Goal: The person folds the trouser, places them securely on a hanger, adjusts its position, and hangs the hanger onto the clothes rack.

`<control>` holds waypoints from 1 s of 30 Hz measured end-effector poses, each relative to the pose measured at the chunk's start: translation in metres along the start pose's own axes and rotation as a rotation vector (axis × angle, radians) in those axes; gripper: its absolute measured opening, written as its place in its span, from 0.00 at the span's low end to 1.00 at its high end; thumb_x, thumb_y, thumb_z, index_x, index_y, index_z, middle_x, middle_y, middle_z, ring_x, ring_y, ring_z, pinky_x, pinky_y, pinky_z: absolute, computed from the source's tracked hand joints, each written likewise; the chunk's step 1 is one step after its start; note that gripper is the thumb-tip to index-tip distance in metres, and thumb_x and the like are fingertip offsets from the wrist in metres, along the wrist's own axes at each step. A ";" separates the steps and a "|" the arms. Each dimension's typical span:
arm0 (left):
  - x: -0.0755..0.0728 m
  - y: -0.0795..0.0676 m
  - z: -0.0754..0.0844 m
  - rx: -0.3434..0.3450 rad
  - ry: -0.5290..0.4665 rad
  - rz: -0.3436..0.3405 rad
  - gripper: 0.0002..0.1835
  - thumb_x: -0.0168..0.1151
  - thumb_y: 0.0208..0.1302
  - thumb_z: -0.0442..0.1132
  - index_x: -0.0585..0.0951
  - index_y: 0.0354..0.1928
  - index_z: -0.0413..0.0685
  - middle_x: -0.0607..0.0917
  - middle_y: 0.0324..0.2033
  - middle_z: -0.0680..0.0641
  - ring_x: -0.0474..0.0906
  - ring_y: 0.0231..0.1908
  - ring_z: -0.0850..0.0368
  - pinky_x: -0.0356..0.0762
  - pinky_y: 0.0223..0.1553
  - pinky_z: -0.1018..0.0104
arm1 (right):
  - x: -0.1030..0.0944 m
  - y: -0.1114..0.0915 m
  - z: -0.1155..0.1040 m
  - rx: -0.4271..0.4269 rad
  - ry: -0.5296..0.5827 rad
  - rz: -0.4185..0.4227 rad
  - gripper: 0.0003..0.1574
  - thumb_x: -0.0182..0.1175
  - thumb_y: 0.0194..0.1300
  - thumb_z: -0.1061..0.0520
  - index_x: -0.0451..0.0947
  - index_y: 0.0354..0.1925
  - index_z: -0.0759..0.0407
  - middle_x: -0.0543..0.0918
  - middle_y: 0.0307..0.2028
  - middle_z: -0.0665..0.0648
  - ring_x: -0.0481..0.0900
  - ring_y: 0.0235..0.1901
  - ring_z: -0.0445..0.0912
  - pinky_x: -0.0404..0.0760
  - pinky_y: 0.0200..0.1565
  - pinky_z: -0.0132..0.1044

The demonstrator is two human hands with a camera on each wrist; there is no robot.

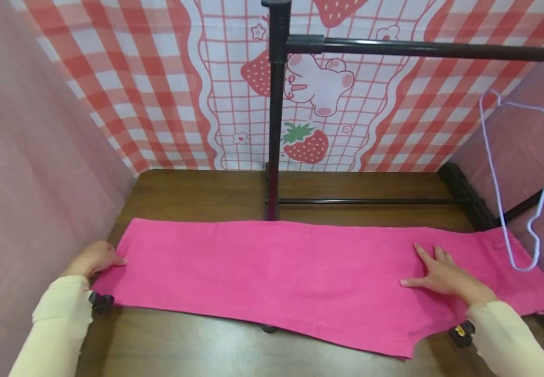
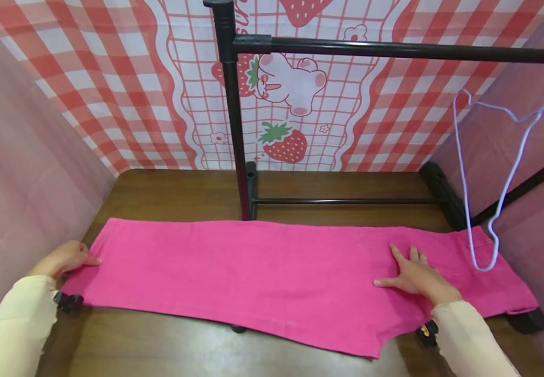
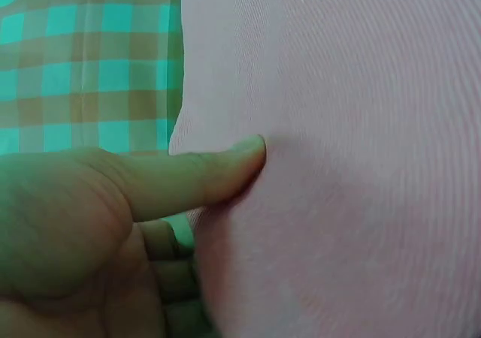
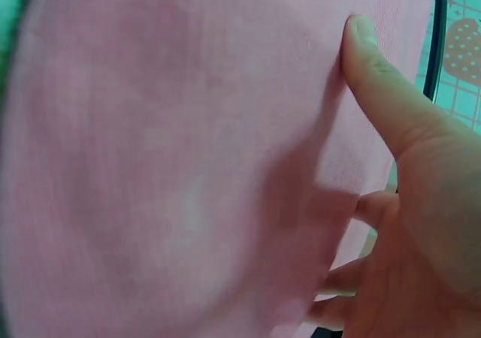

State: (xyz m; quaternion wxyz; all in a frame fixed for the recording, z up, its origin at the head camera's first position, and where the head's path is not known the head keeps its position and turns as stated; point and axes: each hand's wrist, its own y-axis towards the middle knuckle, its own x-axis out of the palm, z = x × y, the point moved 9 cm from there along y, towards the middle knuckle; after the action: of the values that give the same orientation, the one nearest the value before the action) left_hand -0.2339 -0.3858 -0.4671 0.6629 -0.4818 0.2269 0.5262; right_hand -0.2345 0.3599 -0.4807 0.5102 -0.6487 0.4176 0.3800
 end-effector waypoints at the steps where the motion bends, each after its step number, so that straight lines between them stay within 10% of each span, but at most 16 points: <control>1: -0.002 0.000 -0.002 -0.010 -0.011 0.000 0.18 0.63 0.60 0.42 0.77 0.28 0.28 0.76 0.21 0.43 0.71 0.25 0.53 0.71 0.25 0.63 | -0.001 0.002 -0.002 -0.006 -0.007 0.009 0.73 0.66 0.49 0.27 0.48 0.70 0.75 0.45 0.63 0.92 0.45 0.61 0.86 0.58 0.53 0.80; 11: -0.012 0.003 0.002 0.015 -0.197 0.064 0.24 0.59 0.67 0.42 0.76 0.47 0.20 0.82 0.32 0.42 0.72 0.31 0.59 0.71 0.31 0.68 | -0.009 0.017 -0.019 -0.045 0.041 -0.092 0.80 0.75 0.40 0.32 0.46 0.69 0.79 0.46 0.59 0.94 0.47 0.57 0.90 0.59 0.54 0.79; 30: -0.001 -0.004 0.009 0.008 -0.313 -0.061 0.09 0.59 0.66 0.35 0.78 0.27 0.40 0.71 0.18 0.56 0.71 0.21 0.64 0.77 0.24 0.69 | -0.004 0.024 -0.018 0.031 0.033 -0.166 0.86 0.73 0.37 0.27 0.37 0.71 0.74 0.40 0.59 0.96 0.44 0.56 0.93 0.54 0.55 0.81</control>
State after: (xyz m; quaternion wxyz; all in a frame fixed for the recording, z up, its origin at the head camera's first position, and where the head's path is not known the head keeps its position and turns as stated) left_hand -0.2322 -0.3779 -0.4604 0.7078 -0.3980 0.1083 0.5736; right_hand -0.2568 0.3403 -0.4819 0.5430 -0.6792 0.3766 0.3195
